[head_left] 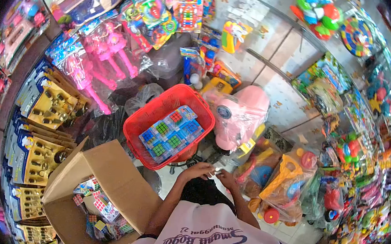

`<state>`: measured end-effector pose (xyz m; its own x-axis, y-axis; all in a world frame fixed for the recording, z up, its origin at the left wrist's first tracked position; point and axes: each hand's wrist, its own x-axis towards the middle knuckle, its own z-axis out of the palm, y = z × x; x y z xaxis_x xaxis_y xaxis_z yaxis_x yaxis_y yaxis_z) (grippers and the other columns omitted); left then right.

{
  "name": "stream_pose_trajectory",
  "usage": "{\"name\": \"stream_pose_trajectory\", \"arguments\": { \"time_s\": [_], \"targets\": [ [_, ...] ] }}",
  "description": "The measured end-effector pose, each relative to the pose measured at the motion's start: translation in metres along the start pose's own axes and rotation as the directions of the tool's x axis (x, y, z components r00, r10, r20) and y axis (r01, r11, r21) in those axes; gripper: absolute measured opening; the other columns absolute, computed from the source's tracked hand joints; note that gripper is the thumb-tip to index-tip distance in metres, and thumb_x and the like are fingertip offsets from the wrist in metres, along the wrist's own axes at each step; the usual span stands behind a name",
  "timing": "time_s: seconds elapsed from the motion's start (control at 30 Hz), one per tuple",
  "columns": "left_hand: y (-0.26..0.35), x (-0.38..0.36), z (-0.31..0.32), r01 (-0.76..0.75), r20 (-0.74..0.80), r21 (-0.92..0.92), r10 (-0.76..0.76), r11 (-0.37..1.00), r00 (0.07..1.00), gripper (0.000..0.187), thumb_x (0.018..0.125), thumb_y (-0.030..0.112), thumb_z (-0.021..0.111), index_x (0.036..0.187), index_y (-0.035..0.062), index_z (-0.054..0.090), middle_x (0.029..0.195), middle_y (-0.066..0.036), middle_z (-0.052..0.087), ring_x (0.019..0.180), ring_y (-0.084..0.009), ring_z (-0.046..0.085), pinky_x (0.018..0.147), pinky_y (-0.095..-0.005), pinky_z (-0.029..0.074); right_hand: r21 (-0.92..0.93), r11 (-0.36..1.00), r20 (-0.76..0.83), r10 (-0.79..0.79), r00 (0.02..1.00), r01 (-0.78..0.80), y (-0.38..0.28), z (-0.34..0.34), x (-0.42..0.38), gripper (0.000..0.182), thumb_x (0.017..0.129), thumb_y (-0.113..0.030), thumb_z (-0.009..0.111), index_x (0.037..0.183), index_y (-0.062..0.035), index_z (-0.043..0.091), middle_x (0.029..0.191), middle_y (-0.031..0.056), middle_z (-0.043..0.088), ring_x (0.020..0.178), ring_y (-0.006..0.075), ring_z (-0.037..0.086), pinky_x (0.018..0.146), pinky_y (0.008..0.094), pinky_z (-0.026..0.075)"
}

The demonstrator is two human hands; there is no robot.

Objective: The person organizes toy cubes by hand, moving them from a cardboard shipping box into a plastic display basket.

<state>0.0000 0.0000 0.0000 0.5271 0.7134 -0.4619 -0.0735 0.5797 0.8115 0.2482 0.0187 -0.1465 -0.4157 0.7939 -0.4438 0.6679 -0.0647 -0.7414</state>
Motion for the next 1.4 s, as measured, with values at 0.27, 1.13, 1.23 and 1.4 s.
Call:
{"name": "stream_pose_trajectory", "arguments": {
  "time_s": [0.27, 1.13, 1.23, 1.4],
  "targets": [
    [-0.092, 0.016, 0.030, 0.142, -0.082, 0.254, -0.125, 0.957, 0.989, 0.037, 0.087, 0.038, 0.055, 0.106, 0.0062, 0.060, 0.097, -0.003, 0.062, 0.084, -0.0152, 0.059, 0.071, -0.0307, 0.048, 0.224, 0.727, 0.244, 0.603, 0.760, -0.649, 0.123, 0.038, -0.156, 0.039, 0.077, -0.037, 0.071, 0.100, -0.0064, 0.061, 0.077, 0.0064, 0.065, 0.063, 0.0179, 0.062, 0.055, 0.0346, 0.051],
    [-0.349, -0.137, 0.206, 0.335, -0.459, 0.683, 0.025, 0.649, 0.888, 0.031, 0.085, 0.035, 0.059, 0.103, 0.0108, 0.064, 0.100, -0.013, 0.066, 0.096, -0.0310, 0.062, 0.082, -0.0424, 0.047, 0.660, 0.494, 0.202, 0.609, 0.767, -0.566, 0.239, 0.146, -0.454, 0.035, 0.084, -0.034, 0.061, 0.105, -0.0066, 0.059, 0.094, 0.0105, 0.065, 0.081, 0.0223, 0.063, 0.066, 0.0371, 0.050],
    [-0.368, -0.166, 0.203, 0.343, -0.472, 0.602, -0.025, 0.721, 0.881, 0.034, 0.085, 0.037, 0.060, 0.101, 0.0068, 0.064, 0.100, -0.014, 0.066, 0.096, -0.0314, 0.062, 0.082, -0.0390, 0.048, 0.651, 0.494, 0.174, 0.642, 0.747, -0.576, 0.240, 0.171, -0.468, 0.032, 0.085, -0.032, 0.059, 0.103, -0.0054, 0.060, 0.088, 0.0103, 0.064, 0.075, 0.0212, 0.062, 0.062, 0.0368, 0.050],
    [-0.406, -0.205, 0.197, 0.413, -0.469, 0.573, -0.131, 0.707, 0.874, 0.040, 0.085, 0.035, 0.057, 0.105, 0.0009, 0.062, 0.103, -0.015, 0.065, 0.095, -0.0253, 0.062, 0.083, -0.0344, 0.047, 0.611, 0.592, 0.126, 0.581, 0.804, -0.525, 0.236, 0.200, -0.461, 0.029, 0.085, -0.028, 0.059, 0.102, -0.0046, 0.060, 0.081, 0.0080, 0.062, 0.065, 0.0180, 0.057, 0.056, 0.0332, 0.049]
  ]
}}
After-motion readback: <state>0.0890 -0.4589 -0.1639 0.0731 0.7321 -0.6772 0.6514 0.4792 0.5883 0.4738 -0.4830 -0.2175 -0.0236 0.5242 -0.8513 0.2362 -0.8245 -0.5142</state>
